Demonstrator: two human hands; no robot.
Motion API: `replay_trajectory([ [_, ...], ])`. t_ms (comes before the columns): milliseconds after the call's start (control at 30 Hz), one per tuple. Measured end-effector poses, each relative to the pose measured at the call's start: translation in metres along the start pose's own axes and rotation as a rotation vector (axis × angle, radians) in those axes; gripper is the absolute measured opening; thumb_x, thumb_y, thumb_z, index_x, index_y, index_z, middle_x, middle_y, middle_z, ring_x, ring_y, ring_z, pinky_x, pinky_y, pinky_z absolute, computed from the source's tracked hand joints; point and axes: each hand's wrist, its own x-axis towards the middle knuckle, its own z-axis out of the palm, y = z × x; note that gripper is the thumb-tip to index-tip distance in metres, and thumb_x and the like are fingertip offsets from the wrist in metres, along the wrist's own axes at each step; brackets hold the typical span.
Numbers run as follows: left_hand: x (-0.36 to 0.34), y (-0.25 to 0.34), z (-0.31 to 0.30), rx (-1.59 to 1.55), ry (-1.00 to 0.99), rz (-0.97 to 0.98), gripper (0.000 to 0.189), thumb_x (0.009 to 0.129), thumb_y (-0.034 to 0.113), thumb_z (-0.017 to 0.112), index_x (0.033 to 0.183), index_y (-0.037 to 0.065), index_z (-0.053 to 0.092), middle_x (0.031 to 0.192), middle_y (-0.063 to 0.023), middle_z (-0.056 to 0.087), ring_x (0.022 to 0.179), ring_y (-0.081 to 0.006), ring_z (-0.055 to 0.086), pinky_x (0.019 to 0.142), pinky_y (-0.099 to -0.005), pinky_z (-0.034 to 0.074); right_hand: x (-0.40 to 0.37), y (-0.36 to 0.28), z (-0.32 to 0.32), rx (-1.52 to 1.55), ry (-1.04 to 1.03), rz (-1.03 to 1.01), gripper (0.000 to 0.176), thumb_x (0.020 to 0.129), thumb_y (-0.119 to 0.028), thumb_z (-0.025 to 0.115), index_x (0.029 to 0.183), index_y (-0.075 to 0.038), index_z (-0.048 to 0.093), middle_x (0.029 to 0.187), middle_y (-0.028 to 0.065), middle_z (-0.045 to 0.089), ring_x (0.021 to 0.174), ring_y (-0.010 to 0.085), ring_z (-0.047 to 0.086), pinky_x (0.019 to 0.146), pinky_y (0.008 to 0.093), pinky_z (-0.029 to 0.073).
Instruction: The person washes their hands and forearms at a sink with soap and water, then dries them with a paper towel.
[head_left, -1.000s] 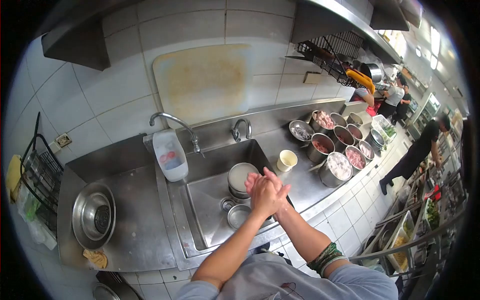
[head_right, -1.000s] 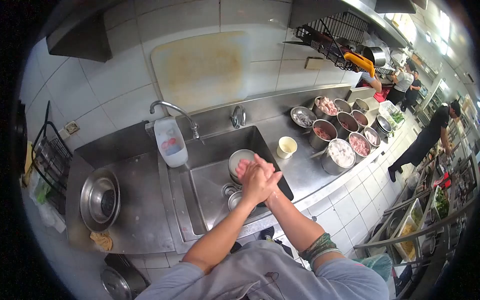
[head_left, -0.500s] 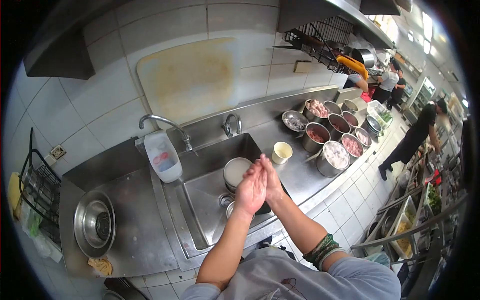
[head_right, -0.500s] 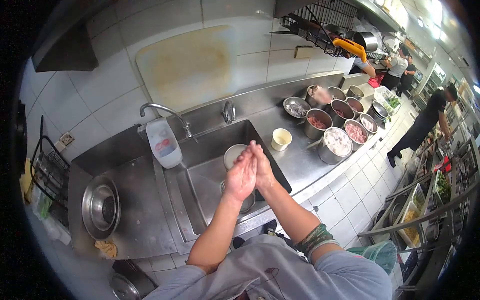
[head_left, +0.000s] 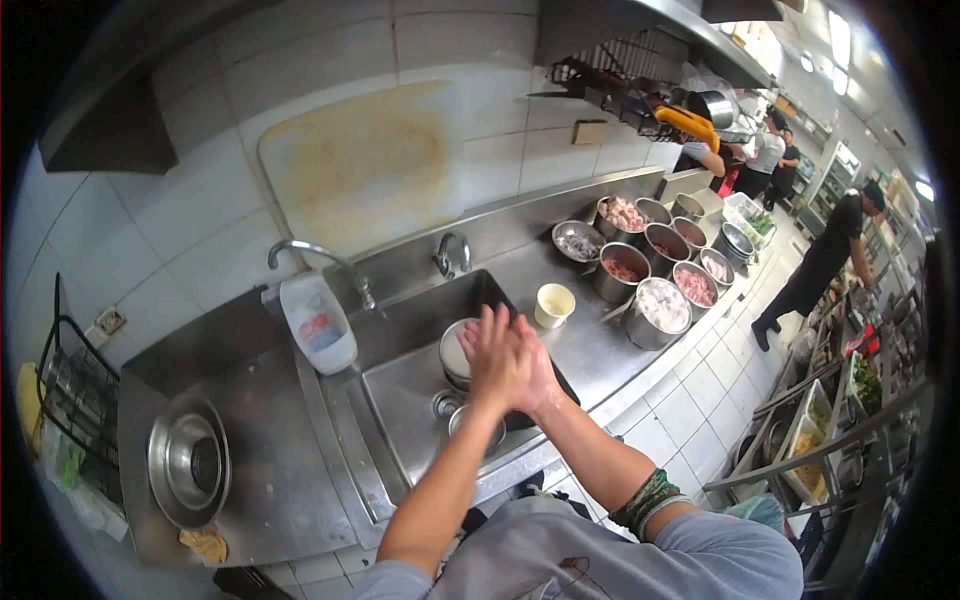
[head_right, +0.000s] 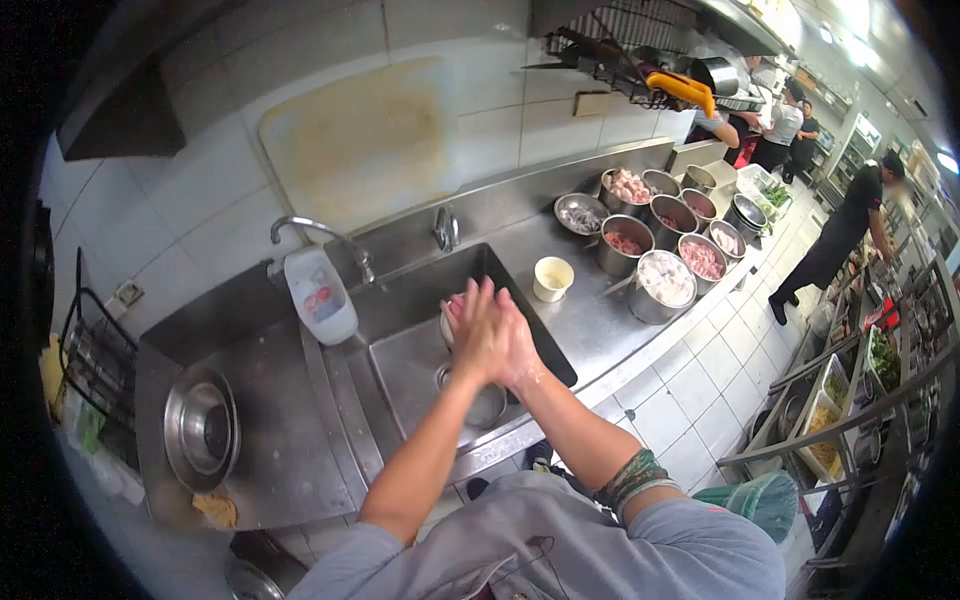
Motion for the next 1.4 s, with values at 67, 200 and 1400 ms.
replay_trajectory([
  [67,-0.024,0.022,0.009,-0.132,0.117,0.107,0.055,0.091,0.038,0.041,0.128,-0.002,0.044,0.137,-0.0218,0.039,0.133,-0.039,0.025,0.108,-0.0564,0.014,0.011,-0.016,-0.01,-0.045,-0.018,-0.082,0.06,0.091,-0.055,0.039,0.132,-0.011,0.041,0.132,0.0092,0.047,0.119,0.0252,0.046,0.098,0.0408,0.038],
  [200,0.016,0.01,-0.018,-0.266,-0.437,-0.289,0.063,0.092,0.047,0.034,0.138,0.004,0.03,0.14,-0.0177,0.036,0.132,-0.0358,0.028,0.109,-0.0504,0.02,-0.014,0.011,-0.004,-0.141,0.08,-0.072,0.055,0.09,-0.056,0.04,0.126,-0.016,0.049,0.131,0.0022,0.048,0.111,0.0209,0.049,0.093,0.036,0.039],
  [1400,-0.052,-0.003,0.029,-0.212,-0.251,-0.072,0.067,0.094,0.044,0.037,0.14,-0.002,0.023,0.143,-0.0259,0.027,0.134,-0.0379,0.025,0.11,-0.0416,0.017,0.022,0.01,-0.038,0.116,0.469,-0.114,0.047,0.092,-0.048,0.043,0.128,-0.018,0.047,0.135,0.0054,0.045,0.118,0.0239,0.048,0.095,0.0397,0.041],
])
